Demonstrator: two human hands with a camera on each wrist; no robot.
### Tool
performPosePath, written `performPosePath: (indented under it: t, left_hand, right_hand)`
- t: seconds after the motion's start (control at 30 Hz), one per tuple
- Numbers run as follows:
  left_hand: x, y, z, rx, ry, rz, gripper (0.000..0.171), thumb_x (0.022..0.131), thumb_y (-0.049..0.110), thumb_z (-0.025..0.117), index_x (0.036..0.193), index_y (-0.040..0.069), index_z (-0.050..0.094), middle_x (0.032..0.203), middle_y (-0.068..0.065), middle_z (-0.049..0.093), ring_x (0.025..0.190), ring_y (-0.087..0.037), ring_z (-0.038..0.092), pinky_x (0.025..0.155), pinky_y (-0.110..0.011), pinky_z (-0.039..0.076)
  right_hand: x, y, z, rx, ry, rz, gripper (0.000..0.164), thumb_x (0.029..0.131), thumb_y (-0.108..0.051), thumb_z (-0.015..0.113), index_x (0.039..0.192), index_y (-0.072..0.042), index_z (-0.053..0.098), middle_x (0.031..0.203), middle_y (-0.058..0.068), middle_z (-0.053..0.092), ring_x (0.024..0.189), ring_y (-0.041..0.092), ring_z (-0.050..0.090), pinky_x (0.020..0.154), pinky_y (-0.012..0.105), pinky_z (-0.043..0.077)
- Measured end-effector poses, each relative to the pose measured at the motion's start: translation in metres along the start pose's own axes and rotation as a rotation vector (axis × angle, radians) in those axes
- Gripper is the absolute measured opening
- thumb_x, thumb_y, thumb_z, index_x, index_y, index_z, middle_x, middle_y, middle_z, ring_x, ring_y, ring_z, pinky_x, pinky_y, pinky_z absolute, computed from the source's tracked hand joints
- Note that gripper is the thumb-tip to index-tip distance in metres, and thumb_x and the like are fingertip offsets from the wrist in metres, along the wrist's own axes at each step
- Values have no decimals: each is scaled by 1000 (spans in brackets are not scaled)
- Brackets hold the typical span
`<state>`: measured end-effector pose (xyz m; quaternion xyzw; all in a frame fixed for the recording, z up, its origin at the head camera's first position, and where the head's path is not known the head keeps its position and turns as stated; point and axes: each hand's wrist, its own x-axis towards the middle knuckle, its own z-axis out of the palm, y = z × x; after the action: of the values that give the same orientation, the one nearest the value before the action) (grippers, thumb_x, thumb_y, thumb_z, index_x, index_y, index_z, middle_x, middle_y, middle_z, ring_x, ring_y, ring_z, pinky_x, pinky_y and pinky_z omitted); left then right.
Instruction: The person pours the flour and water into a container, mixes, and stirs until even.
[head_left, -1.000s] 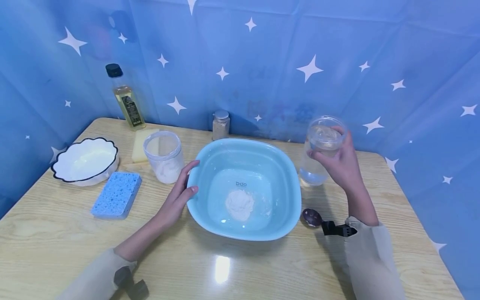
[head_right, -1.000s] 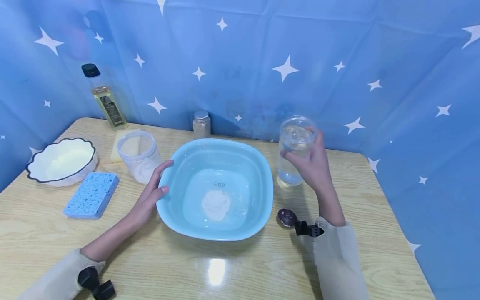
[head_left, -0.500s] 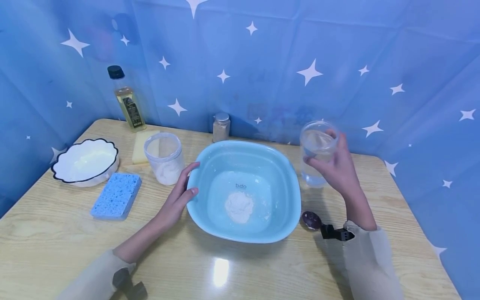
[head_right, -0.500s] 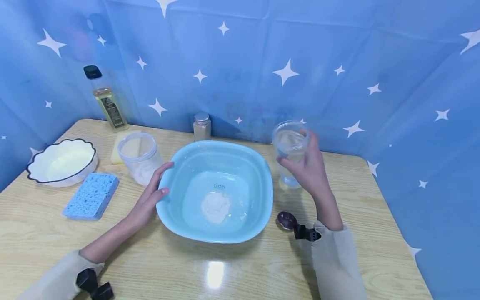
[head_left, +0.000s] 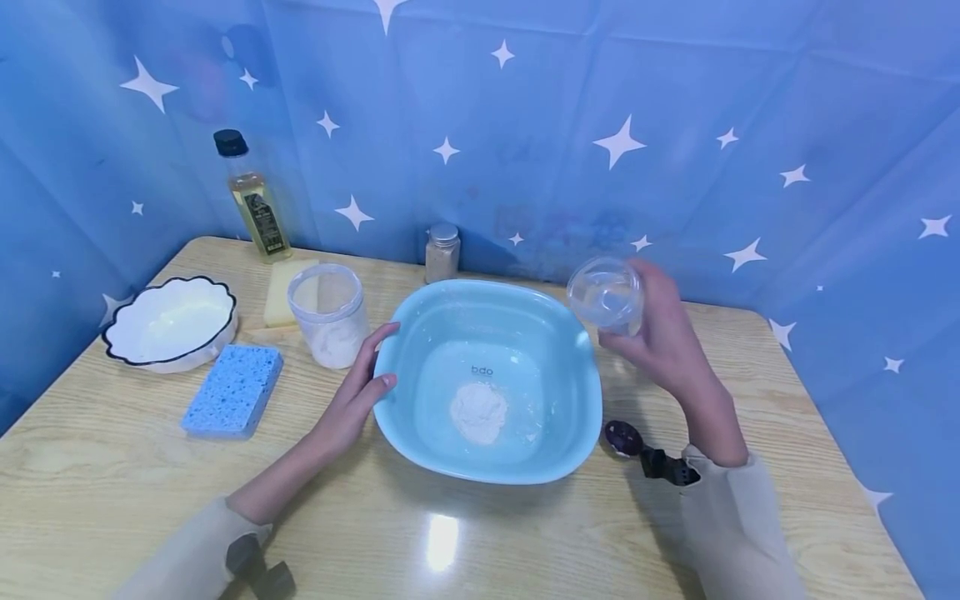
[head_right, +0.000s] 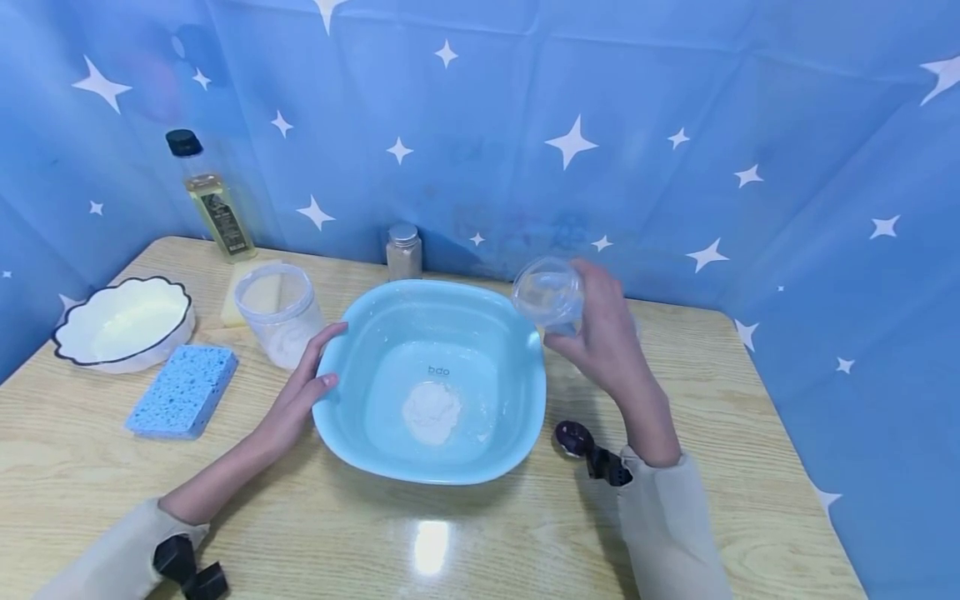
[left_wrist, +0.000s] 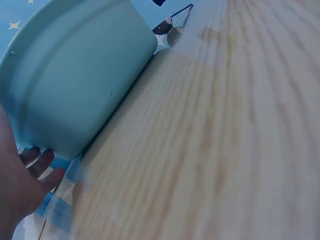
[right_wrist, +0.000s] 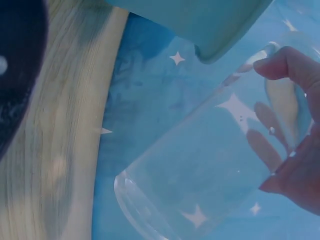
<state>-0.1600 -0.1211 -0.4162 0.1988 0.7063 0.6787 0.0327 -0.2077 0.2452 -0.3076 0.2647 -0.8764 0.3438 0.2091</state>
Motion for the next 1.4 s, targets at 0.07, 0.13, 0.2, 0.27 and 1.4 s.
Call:
performPosePath:
  t: [0.07,0.13,0.2,0.27,1.4]
  left_hand:
    - [0,0,0,-1,1,-1,54,96,14,38,145,32,23,146,-7,27,125,-31,39,85,-40,48]
    - [-1,0,0,1,4,-2,54,96,15,39,145,32,23,147,-6,26,125,-30,38,86,-40,48]
    - [-1,0,1,4,5,-1,55,96,15,39,145,31,23,147,-5,25,126,-30,38,87,-41,47]
    - [-1,1,1,10,7,-3,55,96,15,39,145,32,23,148,-4,24,127,-30,37,88,-42,46]
    - [0,3,0,8,-11,4,56,96,10,37,147,27,21,144,-12,27,121,-33,39,82,-36,50]
  right_hand:
    - [0,3,2,-43,-3,-18,78,50,11,77,123,0,51,107,14,56,103,31,47,93,52,32]
    - [-1,4,3,-84,-7,-35,78,50,9,76,123,1,51,107,14,56,103,32,47,95,53,30]
    - [-2,4,5,-123,-10,-44,79,50,8,76,124,2,49,109,17,56,105,35,47,96,53,29]
    - [-4,2,5,-161,-13,-42,81,51,8,75,126,3,46,112,20,54,106,37,45,97,53,28]
    - [-6,1,0,133,50,402,77,72,-14,78,133,-5,31,128,16,42,111,31,44,86,51,38]
